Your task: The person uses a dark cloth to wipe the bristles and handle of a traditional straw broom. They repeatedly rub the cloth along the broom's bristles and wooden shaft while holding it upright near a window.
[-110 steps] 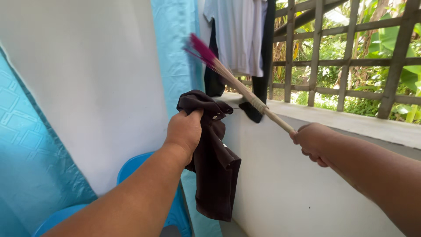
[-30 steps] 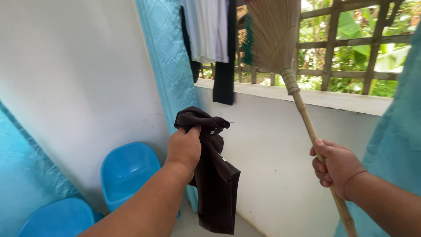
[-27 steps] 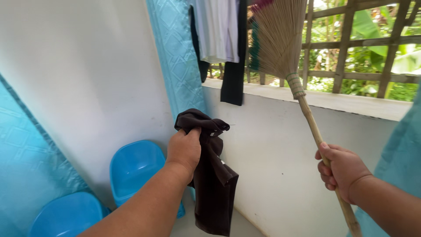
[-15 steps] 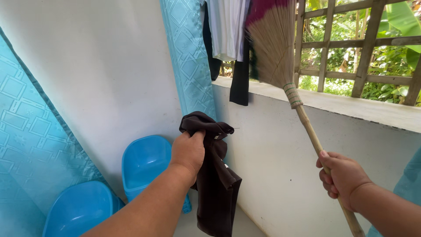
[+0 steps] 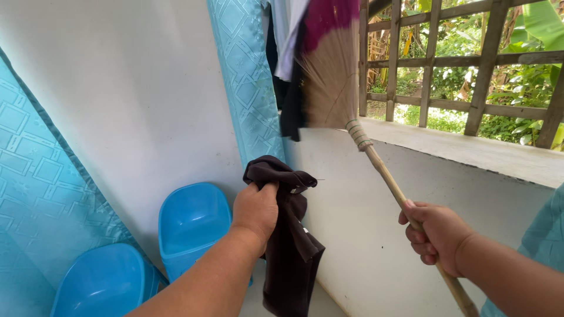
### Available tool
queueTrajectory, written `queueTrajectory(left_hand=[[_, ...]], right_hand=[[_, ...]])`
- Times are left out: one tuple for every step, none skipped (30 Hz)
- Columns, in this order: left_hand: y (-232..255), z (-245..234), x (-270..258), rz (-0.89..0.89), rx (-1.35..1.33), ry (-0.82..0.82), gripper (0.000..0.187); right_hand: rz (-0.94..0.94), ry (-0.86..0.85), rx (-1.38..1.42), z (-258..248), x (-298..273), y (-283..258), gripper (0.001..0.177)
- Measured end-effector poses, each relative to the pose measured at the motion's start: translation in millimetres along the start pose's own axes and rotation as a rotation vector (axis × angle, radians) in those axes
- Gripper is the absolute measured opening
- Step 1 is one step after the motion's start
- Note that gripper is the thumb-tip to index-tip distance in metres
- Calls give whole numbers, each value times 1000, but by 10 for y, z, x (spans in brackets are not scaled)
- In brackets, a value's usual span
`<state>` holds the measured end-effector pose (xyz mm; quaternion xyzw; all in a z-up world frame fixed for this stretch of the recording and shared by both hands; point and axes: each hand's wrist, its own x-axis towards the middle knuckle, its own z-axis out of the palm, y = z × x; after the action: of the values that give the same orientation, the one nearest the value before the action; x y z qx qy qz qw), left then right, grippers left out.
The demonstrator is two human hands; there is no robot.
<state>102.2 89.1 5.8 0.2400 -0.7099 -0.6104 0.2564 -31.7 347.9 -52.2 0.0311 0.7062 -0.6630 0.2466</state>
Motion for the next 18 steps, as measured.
queueTrajectory(left_hand=[[-8, 38, 2, 23, 9, 5, 44], [-8, 55, 10, 48, 18, 11, 44], [-3, 49, 19, 34, 20, 8, 44], [-5, 43, 18, 18, 23, 3, 44], [-7, 35, 15, 1, 25, -3, 43], [-3, 28, 17, -5, 11, -5, 44], [0, 17, 18, -10, -3, -8, 44], [1, 5, 20, -15, -19, -7, 44], [-2, -4, 19, -2, -19, -6, 44], [-2, -13, 20, 11, -18, -4, 44], [0, -22, 23, 24, -16, -2, 44], [3, -27, 29, 25, -12, -5, 44], [4, -29, 34, 25, -9, -7, 44], [-2, -40, 33, 23, -7, -6, 44], [-3, -62, 36, 16, -11, -6, 44], [-2, -79, 43, 9, -14, -7, 44], [-1, -96, 48, 2, -16, -8, 43], [2, -115, 51, 7, -5, -5, 44]], right_hand=[[-34, 30, -5, 2, 8, -4, 35], [-69, 60, -10, 9, 15, -10, 36], [-105, 89, -14, 17, 22, -19, 36], [-106, 115, -35, 20, 22, -30, 35], [-108, 141, -56, 21, 26, -61, 35], [-111, 169, -77, 20, 26, -89, 35], [-67, 172, -73, 37, 18, -85, 35], [-25, 173, -72, 72, 16, -78, 35], [16, 173, -71, 105, 9, -69, 35], [18, 136, -48, 137, -3, -62, 36], [19, 100, -26, 162, -18, -55, 36], [22, 66, 1, 174, -37, -36, 37], [6, 53, 31, 183, -54, -19, 37], [-9, 40, 56, 196, -70, -2, 37], [-24, 26, 82, 214, -79, 13, 37], [-40, 52, 90, 223, -86, 32, 36], [-57, 77, 98, 225, -92, 52, 36], [-74, 103, 106, 226, -99, 66, 35]])
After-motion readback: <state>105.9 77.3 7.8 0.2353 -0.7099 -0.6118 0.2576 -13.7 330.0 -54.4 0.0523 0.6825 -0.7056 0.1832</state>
